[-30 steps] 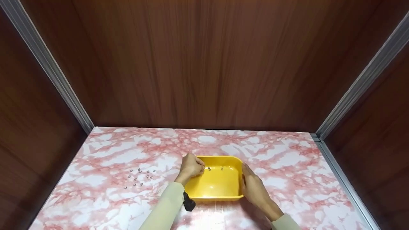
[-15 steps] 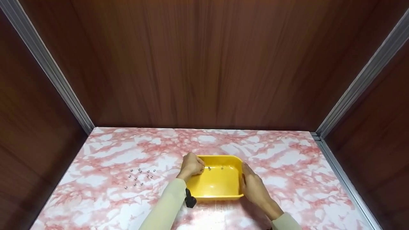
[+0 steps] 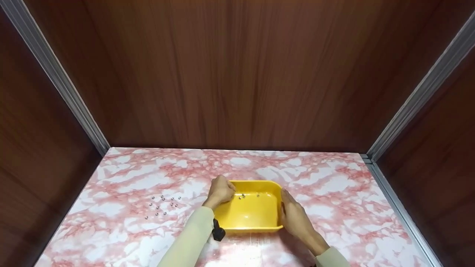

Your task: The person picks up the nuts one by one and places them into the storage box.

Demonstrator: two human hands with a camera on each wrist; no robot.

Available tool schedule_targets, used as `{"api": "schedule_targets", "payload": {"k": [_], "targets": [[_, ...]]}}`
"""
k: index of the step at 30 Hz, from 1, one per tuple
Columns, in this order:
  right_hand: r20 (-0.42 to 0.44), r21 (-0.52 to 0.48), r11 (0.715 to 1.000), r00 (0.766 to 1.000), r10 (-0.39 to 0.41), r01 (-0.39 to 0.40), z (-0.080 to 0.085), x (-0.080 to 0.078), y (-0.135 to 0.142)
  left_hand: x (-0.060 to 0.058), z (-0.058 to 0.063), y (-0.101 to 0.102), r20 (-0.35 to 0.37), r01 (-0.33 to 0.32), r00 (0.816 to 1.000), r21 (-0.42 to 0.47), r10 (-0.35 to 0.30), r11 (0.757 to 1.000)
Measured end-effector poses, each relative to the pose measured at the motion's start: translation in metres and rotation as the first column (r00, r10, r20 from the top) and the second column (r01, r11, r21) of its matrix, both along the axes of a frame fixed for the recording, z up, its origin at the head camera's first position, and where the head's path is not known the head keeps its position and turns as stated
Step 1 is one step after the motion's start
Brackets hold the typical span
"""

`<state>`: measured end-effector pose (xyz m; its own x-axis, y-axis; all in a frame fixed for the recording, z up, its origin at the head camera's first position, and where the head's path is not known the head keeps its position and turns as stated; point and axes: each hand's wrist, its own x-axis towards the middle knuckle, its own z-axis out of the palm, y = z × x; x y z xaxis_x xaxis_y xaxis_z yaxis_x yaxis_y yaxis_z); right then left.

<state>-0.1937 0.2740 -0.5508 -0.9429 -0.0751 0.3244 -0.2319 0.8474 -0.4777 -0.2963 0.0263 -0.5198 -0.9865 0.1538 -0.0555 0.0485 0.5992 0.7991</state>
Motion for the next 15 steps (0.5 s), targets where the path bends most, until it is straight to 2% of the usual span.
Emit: {"api": "schedule_targets", "payload": {"k": [7, 11, 15], "targets": [[-0.005, -0.012, 1.000, 1.000, -0.010, 0.010, 0.000, 0.000, -0.002, 0.008, 0.018, -0.015, -0.102, 0.127, 0.987, 0.023, -0.124, 0.992], [0.000, -0.017, 1.000, 1.000, -0.007, 0.007, 0.001, 0.000, -0.002, 0.011, 0.030, -0.025, -0.146, 0.135, 0.980, -0.012, -0.135, 0.991], [0.003, -0.018, 1.000, 1.000, -0.009, 0.009, 0.002, 0.000, -0.001, 0.013, 0.042, -0.035, -0.169, 0.111, 0.978, -0.058, -0.120, 0.992]]}}
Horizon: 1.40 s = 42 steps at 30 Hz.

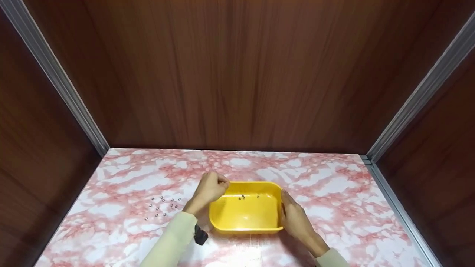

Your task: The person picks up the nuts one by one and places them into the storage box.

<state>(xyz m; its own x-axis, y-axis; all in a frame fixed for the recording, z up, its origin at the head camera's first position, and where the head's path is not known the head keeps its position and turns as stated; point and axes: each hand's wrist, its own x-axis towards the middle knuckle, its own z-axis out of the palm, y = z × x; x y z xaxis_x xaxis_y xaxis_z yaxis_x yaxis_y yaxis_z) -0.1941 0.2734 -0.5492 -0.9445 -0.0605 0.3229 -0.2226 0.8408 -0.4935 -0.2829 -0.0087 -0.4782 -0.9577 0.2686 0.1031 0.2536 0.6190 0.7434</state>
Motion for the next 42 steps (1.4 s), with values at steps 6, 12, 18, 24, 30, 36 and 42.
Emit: {"api": "schedule_targets", "payload": {"k": [6, 12, 18, 24, 30, 36, 42], "targets": [[0.000, -0.011, 1.000, 1.000, 0.005, -0.005, -0.001, 0.000, 0.001, 0.002, 0.007, -0.020, -0.019, -0.006, 1.000, 0.018, 0.006, 1.000], [-0.021, -0.001, 1.000, 1.000, 0.005, -0.005, -0.002, 0.000, 0.000, 0.004, -0.004, -0.052, -0.056, -0.045, 0.997, 0.080, 0.049, 0.996], [-0.016, -0.004, 1.000, 1.000, 0.004, -0.004, -0.002, -0.001, 0.000, 0.007, -0.017, -0.089, -0.079, -0.096, 0.992, 0.001, 0.095, 0.995], [-0.015, -0.011, 1.000, 1.000, 0.010, -0.011, -0.001, -0.001, 0.000, 0.012, -0.029, -0.117, -0.176, -0.074, 0.984, -0.194, 0.040, 0.978], [-0.023, -0.009, 1.000, 1.000, 0.005, -0.006, 0.000, 0.000, 0.001, 0.020, -0.048, -0.130, -0.304, -0.083, 0.952, -0.314, -0.017, 0.946], [-0.002, -0.018, 1.000, 1.000, 0.014, -0.014, 0.000, 0.001, 0.001, 0.024, -0.063, -0.140, -0.393, -0.050, 0.909, -0.430, -0.137, 0.902], [0.012, -0.031, 1.000, 1.000, 0.005, -0.005, -0.002, 0.001, 0.001, 0.026, -0.072, -0.148, -0.475, -0.057, 0.856, -0.484, -0.207, 0.873]]}}
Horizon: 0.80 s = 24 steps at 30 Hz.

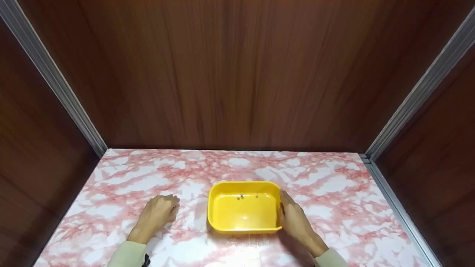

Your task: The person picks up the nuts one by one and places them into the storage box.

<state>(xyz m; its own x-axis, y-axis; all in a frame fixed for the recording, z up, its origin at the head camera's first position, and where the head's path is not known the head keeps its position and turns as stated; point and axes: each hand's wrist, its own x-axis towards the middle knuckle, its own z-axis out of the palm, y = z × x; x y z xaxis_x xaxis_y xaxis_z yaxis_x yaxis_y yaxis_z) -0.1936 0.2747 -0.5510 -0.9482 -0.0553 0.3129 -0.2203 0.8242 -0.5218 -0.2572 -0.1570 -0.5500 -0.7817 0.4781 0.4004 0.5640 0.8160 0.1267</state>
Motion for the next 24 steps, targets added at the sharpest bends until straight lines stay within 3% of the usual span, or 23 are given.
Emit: {"api": "schedule_targets", "payload": {"k": [5, 15, 19, 24], "targets": [[-0.021, 0.004, 1.000, 1.000, -0.003, 0.003, 0.000, -0.001, 0.001, 0.000, -0.008, -0.002, -0.158, -0.013, 0.987, -0.094, -0.002, 0.995], [-0.012, 0.014, 1.000, 1.000, -0.020, 0.020, -0.001, 0.001, 0.003, -0.003, -0.022, -0.007, -0.286, 0.017, 0.954, -0.238, -0.087, 0.971], [-0.038, 0.023, 1.000, 0.999, -0.005, 0.005, -0.001, 0.000, 0.001, -0.001, -0.023, -0.009, -0.304, 0.013, 0.948, -0.261, -0.095, 0.965], [-0.010, 0.017, 1.000, 1.000, 0.013, -0.013, -0.001, 0.001, 0.000, 0.000, -0.021, -0.008, -0.255, 0.035, 0.962, -0.258, -0.103, 0.966]]}}
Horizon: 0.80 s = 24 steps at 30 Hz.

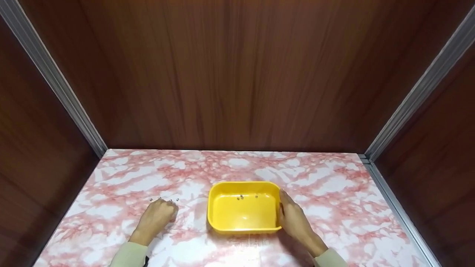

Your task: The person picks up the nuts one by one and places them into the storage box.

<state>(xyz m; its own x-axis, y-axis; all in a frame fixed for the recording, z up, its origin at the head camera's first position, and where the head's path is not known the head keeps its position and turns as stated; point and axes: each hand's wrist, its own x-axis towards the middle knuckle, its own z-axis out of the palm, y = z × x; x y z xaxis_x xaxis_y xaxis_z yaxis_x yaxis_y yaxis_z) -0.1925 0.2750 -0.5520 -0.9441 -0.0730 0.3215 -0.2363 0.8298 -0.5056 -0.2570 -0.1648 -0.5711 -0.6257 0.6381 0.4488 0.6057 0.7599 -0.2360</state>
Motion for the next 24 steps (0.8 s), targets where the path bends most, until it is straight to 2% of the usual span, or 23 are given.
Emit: {"api": "schedule_targets", "payload": {"k": [5, 8, 24], "targets": [[0.039, -0.008, 1.000, 0.999, 0.006, -0.006, 0.0008, -0.0009, -0.0001, 0.0015, 0.0023, 0.0016, 0.053, -0.003, 0.999, 0.031, 0.002, 1.000], [0.007, 0.001, 1.000, 1.000, -0.011, 0.011, 0.0007, -0.0023, 0.0000, 0.0002, 0.0031, 0.0030, 0.043, -0.001, 0.999, 0.030, -0.001, 1.000], [-0.022, -0.006, 1.000, 1.000, -0.016, 0.016, -0.0014, -0.0027, 0.0007, -0.0001, 0.0044, 0.0059, 0.041, -0.024, 0.999, -0.020, 0.024, 1.000]]}}
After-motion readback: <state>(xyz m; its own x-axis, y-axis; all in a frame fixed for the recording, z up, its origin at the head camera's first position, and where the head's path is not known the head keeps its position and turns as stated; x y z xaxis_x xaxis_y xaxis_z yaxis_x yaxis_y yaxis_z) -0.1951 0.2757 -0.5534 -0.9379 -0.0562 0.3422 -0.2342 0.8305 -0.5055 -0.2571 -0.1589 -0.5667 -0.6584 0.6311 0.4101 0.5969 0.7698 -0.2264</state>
